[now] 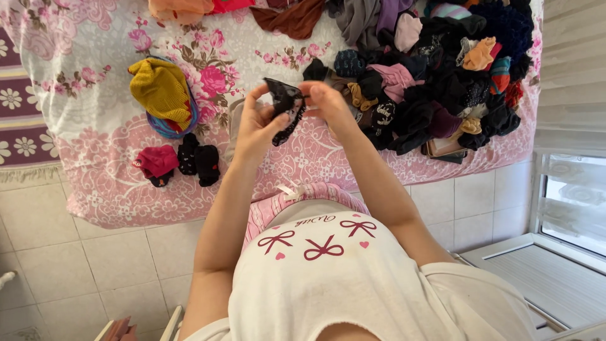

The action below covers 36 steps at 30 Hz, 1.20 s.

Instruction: The recorder is pairing and folding a large pile of socks on a bed.

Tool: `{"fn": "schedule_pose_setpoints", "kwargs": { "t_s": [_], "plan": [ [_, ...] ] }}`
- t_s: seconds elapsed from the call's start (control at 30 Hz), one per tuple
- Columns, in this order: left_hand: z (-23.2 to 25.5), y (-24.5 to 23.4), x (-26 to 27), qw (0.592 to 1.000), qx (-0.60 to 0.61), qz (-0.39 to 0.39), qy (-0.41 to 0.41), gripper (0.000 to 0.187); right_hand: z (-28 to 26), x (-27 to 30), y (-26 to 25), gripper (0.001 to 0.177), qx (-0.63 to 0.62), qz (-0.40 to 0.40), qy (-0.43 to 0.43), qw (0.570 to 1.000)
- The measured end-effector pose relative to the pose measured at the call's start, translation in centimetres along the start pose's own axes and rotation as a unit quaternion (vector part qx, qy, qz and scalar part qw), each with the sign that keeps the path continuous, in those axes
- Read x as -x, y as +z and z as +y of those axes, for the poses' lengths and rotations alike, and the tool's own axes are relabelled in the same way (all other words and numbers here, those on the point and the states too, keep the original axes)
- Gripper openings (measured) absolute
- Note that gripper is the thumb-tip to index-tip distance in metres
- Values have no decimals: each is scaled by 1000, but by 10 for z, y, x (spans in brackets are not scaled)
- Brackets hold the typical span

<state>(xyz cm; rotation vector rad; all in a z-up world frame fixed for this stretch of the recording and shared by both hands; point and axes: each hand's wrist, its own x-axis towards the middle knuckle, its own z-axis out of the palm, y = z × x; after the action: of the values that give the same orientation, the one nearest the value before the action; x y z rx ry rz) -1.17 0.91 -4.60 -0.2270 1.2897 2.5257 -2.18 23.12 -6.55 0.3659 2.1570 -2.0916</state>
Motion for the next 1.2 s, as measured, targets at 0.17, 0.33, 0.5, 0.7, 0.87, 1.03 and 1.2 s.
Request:
{"fn": "schedule_pose_setpoints", "kwargs": {
  "t_s": [0.17,0.33,0.5,0.7,0.87,1.03,1.2],
  "plan": [
    [7,4,14,977,-194,-89,0,70,-10,0,7,28,-180,-139,72,971],
    [-18,-35,18,970,-240,-27,-20,22,-41,14,0,13,-353,-85,132,922],
    [-4,-42,24,854,-476,120,173,19,-12,26,-7,9,-412,-137,110,894],
    [0,-59,19,980,186,55,-51,5,38,12,15,11,-339,-76,127,929],
    [-35,-79,23,938,308,-49,-152,32,86,-4,47,15,-360,-34,189,913],
    [20,-38,4,963,262,-57,-33,41,79,-7,56,19,-294,-67,215,929],
    [-10,-101,-80,988,118,-43,86,56,108,-45,-7,12,-89,25,189,978]
  ]
}}
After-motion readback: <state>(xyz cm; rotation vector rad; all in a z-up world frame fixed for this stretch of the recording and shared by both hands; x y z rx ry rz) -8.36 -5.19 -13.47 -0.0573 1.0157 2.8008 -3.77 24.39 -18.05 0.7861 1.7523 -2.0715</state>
